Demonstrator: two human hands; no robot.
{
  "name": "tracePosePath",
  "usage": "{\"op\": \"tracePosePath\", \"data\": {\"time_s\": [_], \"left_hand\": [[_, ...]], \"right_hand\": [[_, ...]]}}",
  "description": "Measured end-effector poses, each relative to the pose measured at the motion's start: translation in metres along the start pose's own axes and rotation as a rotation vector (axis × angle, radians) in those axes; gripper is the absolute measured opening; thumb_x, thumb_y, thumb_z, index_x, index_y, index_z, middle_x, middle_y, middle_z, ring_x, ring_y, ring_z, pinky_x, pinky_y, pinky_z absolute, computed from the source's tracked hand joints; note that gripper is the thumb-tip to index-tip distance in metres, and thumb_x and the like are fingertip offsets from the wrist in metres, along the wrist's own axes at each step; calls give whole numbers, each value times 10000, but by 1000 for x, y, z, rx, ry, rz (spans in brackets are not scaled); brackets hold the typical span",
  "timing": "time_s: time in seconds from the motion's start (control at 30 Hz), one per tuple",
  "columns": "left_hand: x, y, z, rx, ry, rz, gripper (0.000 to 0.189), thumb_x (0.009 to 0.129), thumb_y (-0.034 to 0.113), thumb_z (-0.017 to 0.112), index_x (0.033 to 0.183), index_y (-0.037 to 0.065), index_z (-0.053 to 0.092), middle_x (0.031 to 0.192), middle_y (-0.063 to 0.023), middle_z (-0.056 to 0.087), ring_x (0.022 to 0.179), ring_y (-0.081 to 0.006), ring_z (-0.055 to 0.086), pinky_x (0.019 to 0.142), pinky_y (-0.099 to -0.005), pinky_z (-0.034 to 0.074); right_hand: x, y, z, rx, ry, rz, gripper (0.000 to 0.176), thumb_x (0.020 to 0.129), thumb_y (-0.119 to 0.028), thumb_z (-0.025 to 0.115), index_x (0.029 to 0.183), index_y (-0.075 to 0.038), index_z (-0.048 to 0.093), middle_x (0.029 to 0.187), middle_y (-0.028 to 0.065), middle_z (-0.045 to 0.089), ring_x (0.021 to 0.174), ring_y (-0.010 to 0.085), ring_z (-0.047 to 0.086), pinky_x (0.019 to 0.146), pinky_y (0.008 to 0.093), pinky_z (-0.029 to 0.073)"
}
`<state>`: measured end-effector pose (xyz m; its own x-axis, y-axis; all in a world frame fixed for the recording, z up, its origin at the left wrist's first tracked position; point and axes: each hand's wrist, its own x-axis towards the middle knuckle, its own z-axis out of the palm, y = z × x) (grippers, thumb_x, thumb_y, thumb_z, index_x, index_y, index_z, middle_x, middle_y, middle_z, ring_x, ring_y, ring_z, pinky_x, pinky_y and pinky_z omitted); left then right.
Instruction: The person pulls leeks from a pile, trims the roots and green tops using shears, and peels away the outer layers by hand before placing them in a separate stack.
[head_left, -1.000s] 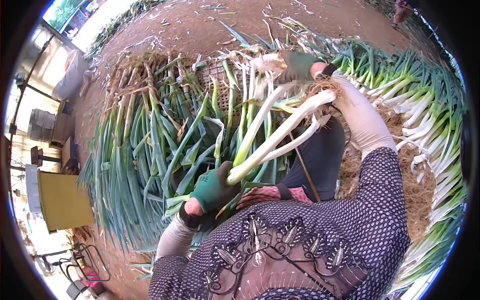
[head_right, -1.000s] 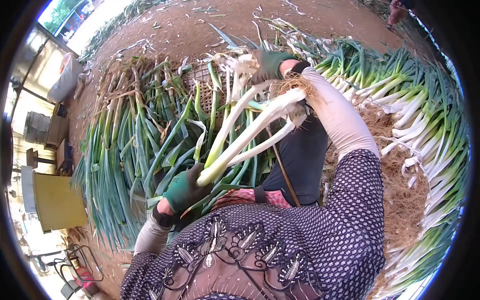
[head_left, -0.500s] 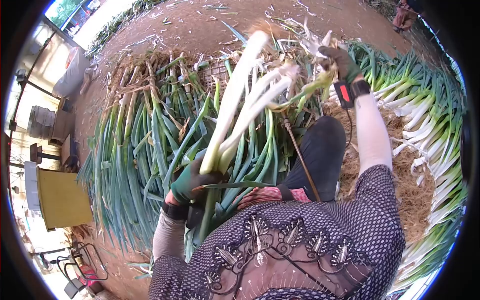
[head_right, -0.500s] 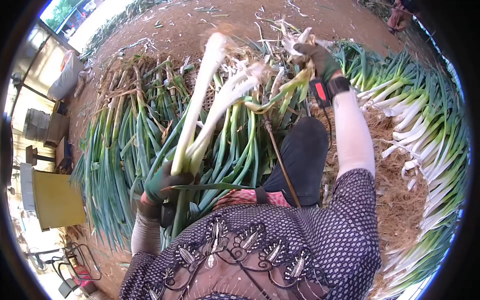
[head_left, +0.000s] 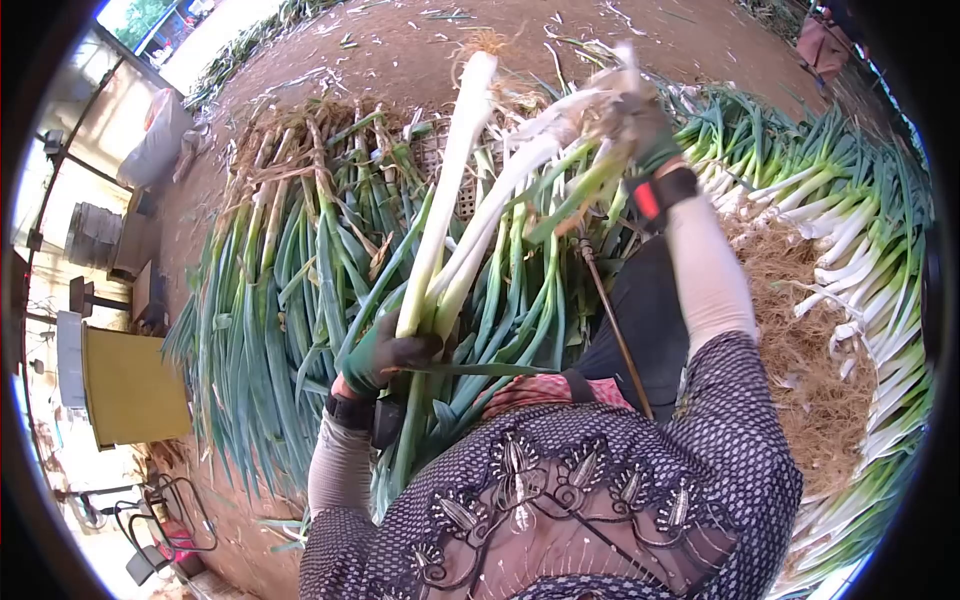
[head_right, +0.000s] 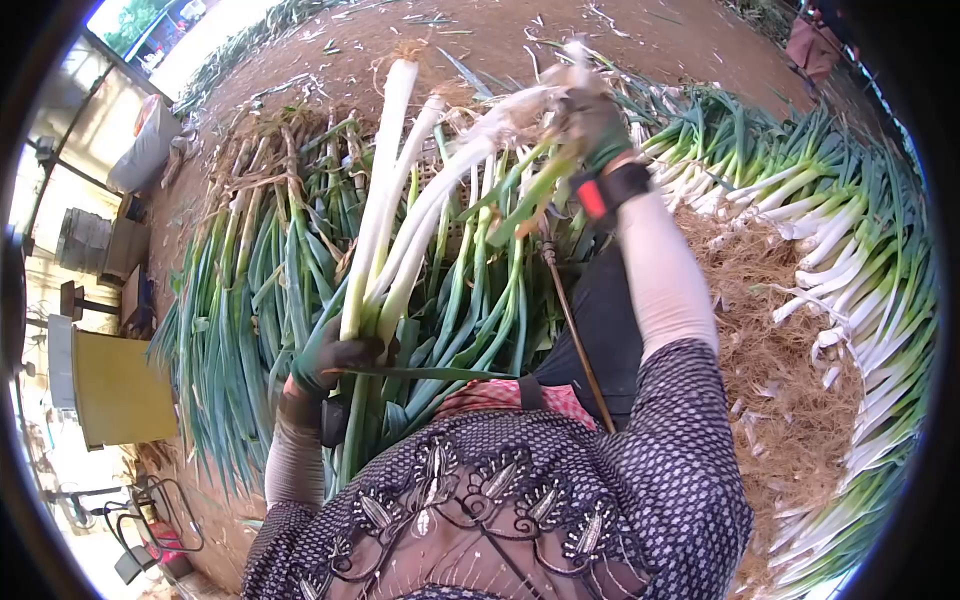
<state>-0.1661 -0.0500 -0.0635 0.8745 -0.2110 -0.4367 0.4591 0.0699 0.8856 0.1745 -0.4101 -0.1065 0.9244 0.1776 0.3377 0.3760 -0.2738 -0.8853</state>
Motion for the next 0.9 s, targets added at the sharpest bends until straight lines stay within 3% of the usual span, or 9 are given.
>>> {"op": "tracePosePath", "data": {"time_s": [0.07,0.1,0.23,0.33,0.47,0.5,0.67,0.8,0.9], "left_hand": [[-2,4,-1,-31,-3,19,479,750,168,686,1171,-30,569,943,-112,668,851,-210,652,802,-344,529],[-1,4,-2,-22,-5,21,479,754,174,684,1172,-29,569,945,-112,667,852,-211,653,802,-344,531],[10,1,-10,-58,-7,14,446,770,192,673,1148,-27,584,930,-108,666,838,-207,654,790,-338,539],[22,1,-23,-15,-45,-20,455,783,180,662,1184,-16,575,941,-88,670,828,-182,645,775,-315,527],[35,-1,-33,-7,-55,-66,439,805,191,655,1189,-11,585,953,-94,686,840,-170,652,762,-305,532],[36,0,-34,-2,-46,-73,440,807,193,654,1191,-11,585,958,-97,688,842,-170,654,762,-305,534],[45,-12,-46,-23,-77,-76,508,810,190,658,1261,-10,536,961,-99,692,853,-178,657,768,-309,536],[42,-11,-39,-53,-30,-71,449,783,208,670,1159,-22,586,930,-98,677,810,-194,655,762,-326,539],[42,-13,-38,-49,-21,-83,425,775,208,671,1127,-22,605,918,-95,672,791,-201,656,764,-337,543]], "right_hand": [[25,13,-67,57,231,109,299,987,-287,459,958,-59,649,785,65,650,637,167,609,604,323,516],[14,-28,-88,545,334,168,301,973,-318,484,956,-68,650,815,62,654,659,161,616,620,307,519],[-21,-63,-175,308,620,213,283,933,-300,547,972,-36,643,901,86,665,767,163,647,690,300,531],[-96,-3,-246,-252,368,125,285,886,-296,634,1052,-67,668,947,72,665,859,159,627,792,313,507],[-259,23,-234,-165,322,1016,488,898,-319,673,1265,-14,568,990,76,686,889,177,636,772,303,505],[-319,47,-229,252,312,1057,519,886,-376,688,1268,-41,581,1111,106,665,980,190,613,842,300,507],[-471,47,-200,13,-24,1520,552,866,-371,698,1295,-55,553,1138,116,650,1029,215,595,883,325,485],[-437,43,-184,-183,-312,1446,582,849,-367,706,1316,-66,531,1159,123,637,1068,235,580,916,346,467],[-322,43,-171,-381,-476,1076,606,837,-363,712,1332,-74,515,1175,129,628,1097,250,570,941,361,454]]}}
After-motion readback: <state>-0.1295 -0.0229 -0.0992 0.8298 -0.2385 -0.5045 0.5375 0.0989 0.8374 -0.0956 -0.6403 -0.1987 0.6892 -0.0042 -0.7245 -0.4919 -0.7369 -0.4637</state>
